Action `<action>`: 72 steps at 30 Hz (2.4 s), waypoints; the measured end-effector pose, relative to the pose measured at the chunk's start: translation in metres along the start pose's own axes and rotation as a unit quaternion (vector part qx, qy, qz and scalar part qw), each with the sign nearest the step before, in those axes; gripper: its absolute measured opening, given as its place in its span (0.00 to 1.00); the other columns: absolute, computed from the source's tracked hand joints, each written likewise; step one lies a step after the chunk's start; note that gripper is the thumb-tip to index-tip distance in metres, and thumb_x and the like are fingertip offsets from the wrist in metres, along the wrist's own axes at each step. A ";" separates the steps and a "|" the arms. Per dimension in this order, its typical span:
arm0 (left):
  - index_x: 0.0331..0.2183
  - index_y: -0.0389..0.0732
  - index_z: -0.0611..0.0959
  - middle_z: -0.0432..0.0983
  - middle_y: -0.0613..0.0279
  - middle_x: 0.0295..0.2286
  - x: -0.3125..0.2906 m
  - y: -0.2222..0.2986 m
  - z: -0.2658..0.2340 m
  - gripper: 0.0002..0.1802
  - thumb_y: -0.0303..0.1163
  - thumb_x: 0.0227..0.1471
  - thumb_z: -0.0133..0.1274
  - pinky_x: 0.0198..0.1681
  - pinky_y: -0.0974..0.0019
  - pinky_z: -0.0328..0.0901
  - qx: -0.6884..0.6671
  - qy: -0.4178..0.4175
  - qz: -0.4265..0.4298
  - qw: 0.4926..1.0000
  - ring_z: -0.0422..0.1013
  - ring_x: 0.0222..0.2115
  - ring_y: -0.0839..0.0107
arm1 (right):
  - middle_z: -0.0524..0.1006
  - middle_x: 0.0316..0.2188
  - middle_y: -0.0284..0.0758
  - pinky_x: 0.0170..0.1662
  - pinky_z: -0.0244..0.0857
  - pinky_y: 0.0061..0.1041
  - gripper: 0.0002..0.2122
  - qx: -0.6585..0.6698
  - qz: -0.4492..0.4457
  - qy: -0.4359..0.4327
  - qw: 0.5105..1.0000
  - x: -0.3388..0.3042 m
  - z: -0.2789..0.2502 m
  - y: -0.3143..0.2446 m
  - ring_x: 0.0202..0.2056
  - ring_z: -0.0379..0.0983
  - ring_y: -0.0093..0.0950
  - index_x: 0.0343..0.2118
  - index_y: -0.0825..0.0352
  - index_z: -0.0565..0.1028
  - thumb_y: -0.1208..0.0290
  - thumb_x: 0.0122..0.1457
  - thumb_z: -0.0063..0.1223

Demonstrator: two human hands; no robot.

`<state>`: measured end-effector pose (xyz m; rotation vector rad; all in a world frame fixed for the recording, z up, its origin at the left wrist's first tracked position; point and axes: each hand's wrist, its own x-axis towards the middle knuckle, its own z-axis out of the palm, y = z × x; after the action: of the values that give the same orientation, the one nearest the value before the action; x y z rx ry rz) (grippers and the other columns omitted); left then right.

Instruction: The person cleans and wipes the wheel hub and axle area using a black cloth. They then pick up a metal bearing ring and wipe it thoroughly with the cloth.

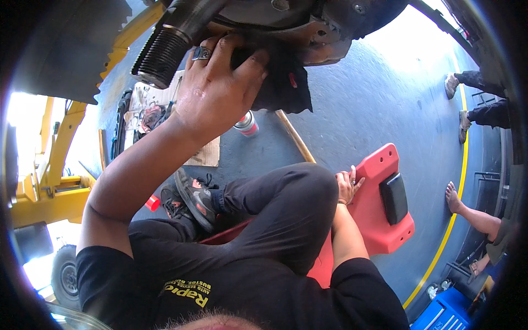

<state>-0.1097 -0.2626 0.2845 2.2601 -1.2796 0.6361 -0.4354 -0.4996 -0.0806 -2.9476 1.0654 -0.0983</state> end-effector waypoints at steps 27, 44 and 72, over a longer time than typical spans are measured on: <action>0.57 0.49 0.75 0.75 0.54 0.37 0.003 -0.002 -0.014 0.29 0.31 0.52 0.58 0.37 0.59 0.75 0.223 -0.047 0.147 0.963 0.81 0.31 0.62 | 0.77 0.43 0.17 0.71 0.19 0.59 0.09 -0.025 -0.027 0.044 0.998 -0.002 0.014 0.009 0.69 0.51 0.27 0.32 0.48 0.80 0.55 0.59 0.48; 0.50 0.53 0.81 0.71 0.59 0.46 0.028 -0.034 -0.020 0.24 0.28 0.49 0.56 0.49 0.59 0.69 0.195 -0.086 0.252 0.944 0.74 0.42 0.59 | 0.77 0.42 0.17 0.71 0.20 0.59 0.06 0.019 -0.021 0.046 0.999 -0.002 0.015 0.008 0.70 0.50 0.28 0.29 0.49 0.79 0.61 0.56 0.50; 0.43 0.39 0.86 0.75 0.52 0.43 -0.007 -0.062 -0.013 0.19 0.17 0.47 0.58 0.50 0.61 0.69 0.020 -0.018 0.180 0.983 0.73 0.45 0.56 | 0.75 0.43 0.16 0.70 0.20 0.60 0.08 -0.025 -0.014 0.018 0.999 -0.001 0.006 0.003 0.70 0.50 0.28 0.31 0.46 0.81 0.55 0.58 0.50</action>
<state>-0.0612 -0.2219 0.2802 2.0941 -1.7286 0.7520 -0.4383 -0.5015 -0.0870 -3.0174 1.0455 -0.1287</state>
